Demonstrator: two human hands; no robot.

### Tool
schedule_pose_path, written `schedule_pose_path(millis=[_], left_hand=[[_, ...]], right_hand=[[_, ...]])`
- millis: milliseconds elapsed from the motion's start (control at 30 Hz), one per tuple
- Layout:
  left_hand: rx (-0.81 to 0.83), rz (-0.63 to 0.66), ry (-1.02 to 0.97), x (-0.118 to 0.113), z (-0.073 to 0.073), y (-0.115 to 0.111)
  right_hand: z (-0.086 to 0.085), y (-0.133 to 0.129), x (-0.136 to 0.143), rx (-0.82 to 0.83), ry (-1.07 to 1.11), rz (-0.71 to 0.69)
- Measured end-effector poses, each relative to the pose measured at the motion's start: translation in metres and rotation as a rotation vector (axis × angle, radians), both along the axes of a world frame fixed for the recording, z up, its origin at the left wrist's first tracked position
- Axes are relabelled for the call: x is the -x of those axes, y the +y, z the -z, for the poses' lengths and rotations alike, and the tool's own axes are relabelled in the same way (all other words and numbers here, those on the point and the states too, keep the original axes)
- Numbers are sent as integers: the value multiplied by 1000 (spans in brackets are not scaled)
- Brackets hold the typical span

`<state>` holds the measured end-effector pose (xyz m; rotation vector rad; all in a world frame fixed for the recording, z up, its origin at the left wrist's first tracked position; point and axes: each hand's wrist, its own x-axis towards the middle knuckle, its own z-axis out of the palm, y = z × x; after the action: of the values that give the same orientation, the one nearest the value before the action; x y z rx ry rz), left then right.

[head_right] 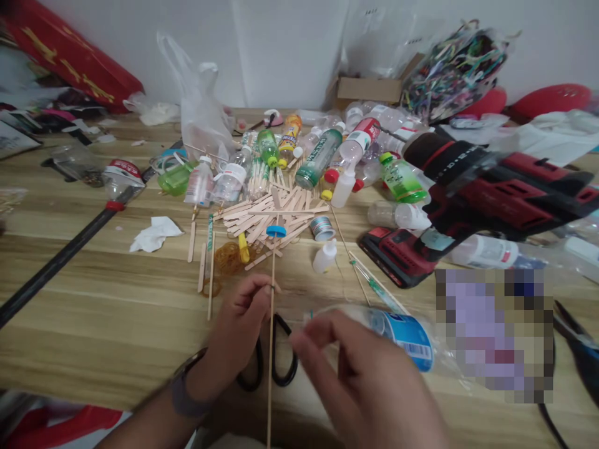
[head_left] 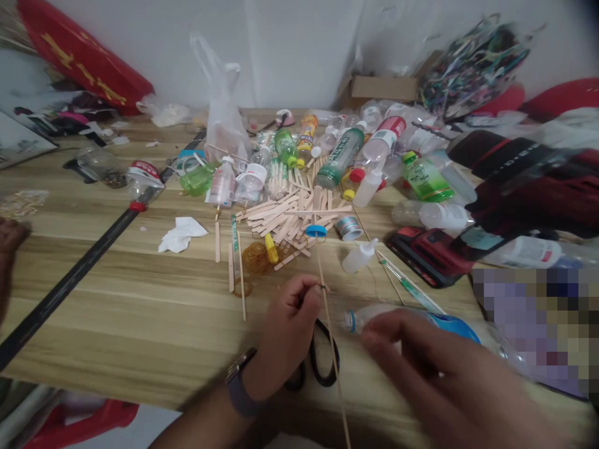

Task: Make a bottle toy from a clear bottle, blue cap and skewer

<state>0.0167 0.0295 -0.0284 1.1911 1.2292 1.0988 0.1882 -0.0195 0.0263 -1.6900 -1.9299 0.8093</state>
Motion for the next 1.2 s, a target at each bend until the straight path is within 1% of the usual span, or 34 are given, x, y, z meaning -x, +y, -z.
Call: schedule_pose_path(millis=[67, 133, 233, 300, 400, 467, 533, 667, 767, 833, 967, 1067, 1200], left_hand=[[8, -20, 22, -1, -1, -1], [5, -40, 51, -2, 0, -3], [-24, -70, 119, -3, 3, -7], [-57, -84, 179, -4, 3, -10], [-109, -80, 311, -4, 1, -14], [-131, -63, 404, -3, -2, -15], [-149, -49, 502, -2, -5, -15], [-157, -4, 780, -3, -13, -13], [-148, 61, 972, -6, -19, -14], [-153, 105, 1047, -9, -23, -16], [-149, 154, 1104, -14, -29, -19], [-148, 172, 1085, -14, -30, -18], [-152, 194, 1036, -13, -27, -15]], right_hand=[[8, -6, 7, 140, 35, -50], [14, -9, 15, 216, 60, -61], [18, -13, 24, 246, 96, -20], [18, -16, 25, 243, 124, 6], [21, -18, 21, 311, 193, -37], [24, -18, 17, 388, 257, -80], [30, -18, 14, 456, 325, -89], [39, -18, 16, 540, 469, -52], [40, -19, 18, 609, 577, -22], [40, -19, 16, 639, 609, -17], [40, -20, 9, 617, 588, -17], [38, -19, 1, 574, 466, -40], [28, -10, -13, 538, 348, -70]])
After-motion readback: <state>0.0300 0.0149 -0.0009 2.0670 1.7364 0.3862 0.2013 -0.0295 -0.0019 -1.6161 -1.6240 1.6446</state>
